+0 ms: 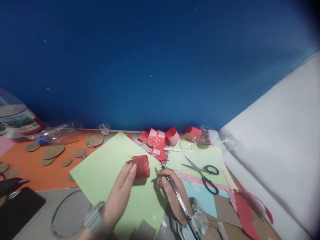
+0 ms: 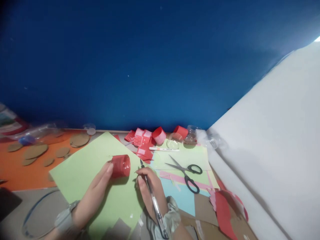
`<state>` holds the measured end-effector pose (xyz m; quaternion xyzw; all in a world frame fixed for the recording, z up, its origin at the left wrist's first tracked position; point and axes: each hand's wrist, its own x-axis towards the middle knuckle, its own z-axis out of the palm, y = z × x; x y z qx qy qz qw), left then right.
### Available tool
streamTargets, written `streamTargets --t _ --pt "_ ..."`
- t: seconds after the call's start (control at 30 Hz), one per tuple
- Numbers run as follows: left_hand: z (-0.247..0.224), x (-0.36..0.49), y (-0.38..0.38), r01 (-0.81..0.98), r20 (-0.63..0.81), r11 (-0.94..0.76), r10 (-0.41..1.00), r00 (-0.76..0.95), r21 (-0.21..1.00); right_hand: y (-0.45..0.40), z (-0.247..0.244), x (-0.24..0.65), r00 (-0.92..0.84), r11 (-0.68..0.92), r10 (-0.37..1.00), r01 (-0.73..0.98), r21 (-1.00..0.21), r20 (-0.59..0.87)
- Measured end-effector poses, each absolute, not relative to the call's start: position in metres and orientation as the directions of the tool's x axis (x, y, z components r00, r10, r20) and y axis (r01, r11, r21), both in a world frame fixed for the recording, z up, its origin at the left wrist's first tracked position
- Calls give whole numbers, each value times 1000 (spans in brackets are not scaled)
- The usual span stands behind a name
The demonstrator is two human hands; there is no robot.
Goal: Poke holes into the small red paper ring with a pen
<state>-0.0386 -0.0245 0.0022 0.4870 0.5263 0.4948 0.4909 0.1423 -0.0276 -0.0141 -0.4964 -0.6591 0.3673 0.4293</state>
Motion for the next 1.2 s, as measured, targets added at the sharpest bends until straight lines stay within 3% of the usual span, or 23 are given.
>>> streamTargets --t 0.1,0.17,0.27,0.37,0.5,0.7,0.83,0.93,1.07,1.2 --pt "0 -39 -24 136 -16 9 998 55 991 -26 -11 142 -149 280 958 314 -907 244" --pt "-4 -40 -24 191 2 -23 994 107 981 -25 -11 142 -266 357 921 288 -889 284" --pt "-7 -41 -27 242 -2 -32 990 142 970 -25 -10 144 -361 356 908 394 -847 214" --pt "-7 -41 -30 253 -32 -14 984 175 967 -26 -9 145 -394 339 906 453 -824 156" --pt "-5 -41 -31 205 19 -41 994 108 978 -28 -7 143 -429 385 883 434 -814 190" --pt "3 -39 -26 194 70 -105 982 177 975 -30 -6 138 -359 317 921 466 -826 151" --pt "3 -35 -27 199 124 -158 977 174 967 -29 -7 136 -294 348 927 450 -822 232" --pt "0 -33 -29 268 163 -186 981 103 945 -28 -6 134 -290 379 918 440 -814 270" --pt "-3 -33 -29 369 267 -190 949 -170 910 -23 -4 129 -223 344 937 446 -826 270" --pt "1 -32 -25 305 256 -199 953 -160 931 -16 1 125 -244 353 931 414 -839 272"
